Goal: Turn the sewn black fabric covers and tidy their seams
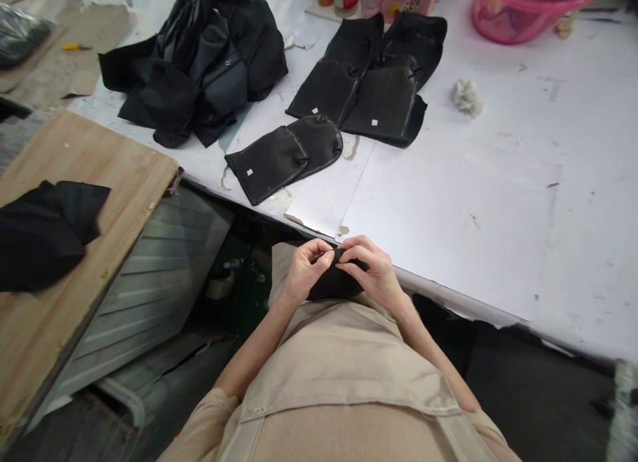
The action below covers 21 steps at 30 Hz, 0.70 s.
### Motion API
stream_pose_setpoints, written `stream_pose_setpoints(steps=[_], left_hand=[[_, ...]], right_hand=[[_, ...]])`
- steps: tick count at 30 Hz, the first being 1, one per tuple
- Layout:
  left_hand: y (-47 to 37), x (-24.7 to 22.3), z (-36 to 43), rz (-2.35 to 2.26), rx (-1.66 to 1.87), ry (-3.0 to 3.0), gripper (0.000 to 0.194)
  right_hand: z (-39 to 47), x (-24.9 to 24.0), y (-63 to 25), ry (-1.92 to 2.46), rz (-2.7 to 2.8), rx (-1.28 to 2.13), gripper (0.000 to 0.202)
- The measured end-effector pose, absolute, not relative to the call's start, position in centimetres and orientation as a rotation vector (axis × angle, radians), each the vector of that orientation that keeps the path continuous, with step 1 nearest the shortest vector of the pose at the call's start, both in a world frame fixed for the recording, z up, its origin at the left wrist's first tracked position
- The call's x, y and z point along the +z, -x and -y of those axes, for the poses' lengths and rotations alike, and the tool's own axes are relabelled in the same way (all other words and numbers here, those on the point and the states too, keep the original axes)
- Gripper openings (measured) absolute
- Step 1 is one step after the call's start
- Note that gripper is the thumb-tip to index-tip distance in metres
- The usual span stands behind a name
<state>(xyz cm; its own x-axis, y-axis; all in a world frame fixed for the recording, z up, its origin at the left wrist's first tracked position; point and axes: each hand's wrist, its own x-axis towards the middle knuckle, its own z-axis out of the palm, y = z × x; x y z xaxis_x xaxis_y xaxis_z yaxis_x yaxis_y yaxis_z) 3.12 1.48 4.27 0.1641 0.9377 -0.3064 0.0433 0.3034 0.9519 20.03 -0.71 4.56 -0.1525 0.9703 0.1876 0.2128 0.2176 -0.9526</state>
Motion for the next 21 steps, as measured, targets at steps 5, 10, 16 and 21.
stream_pose_setpoints(steps=[5,10,16,21], left_hand=[[-3.4,4.8,-1.5,-1.264,0.829,-1.122,0.018],[-3.7,5.1,-1.6,-1.277,0.803,-1.196,0.016],[-4.1,5.5,-1.5,-1.266,0.808,-1.262,0.014],[-4.3,5.7,-1.6,-1.275,0.769,-1.284,0.014]], right_hand=[[0.6,5.1,-20.1,1.192,1.444,1.179,0.007],[0.3,5.2,-19.9,1.298,1.204,1.333,0.013],[0.0,4.9,-19.8,1.283,1.117,1.406,0.019],[0.0,4.7,-19.8,1.303,1.034,1.441,0.023]])
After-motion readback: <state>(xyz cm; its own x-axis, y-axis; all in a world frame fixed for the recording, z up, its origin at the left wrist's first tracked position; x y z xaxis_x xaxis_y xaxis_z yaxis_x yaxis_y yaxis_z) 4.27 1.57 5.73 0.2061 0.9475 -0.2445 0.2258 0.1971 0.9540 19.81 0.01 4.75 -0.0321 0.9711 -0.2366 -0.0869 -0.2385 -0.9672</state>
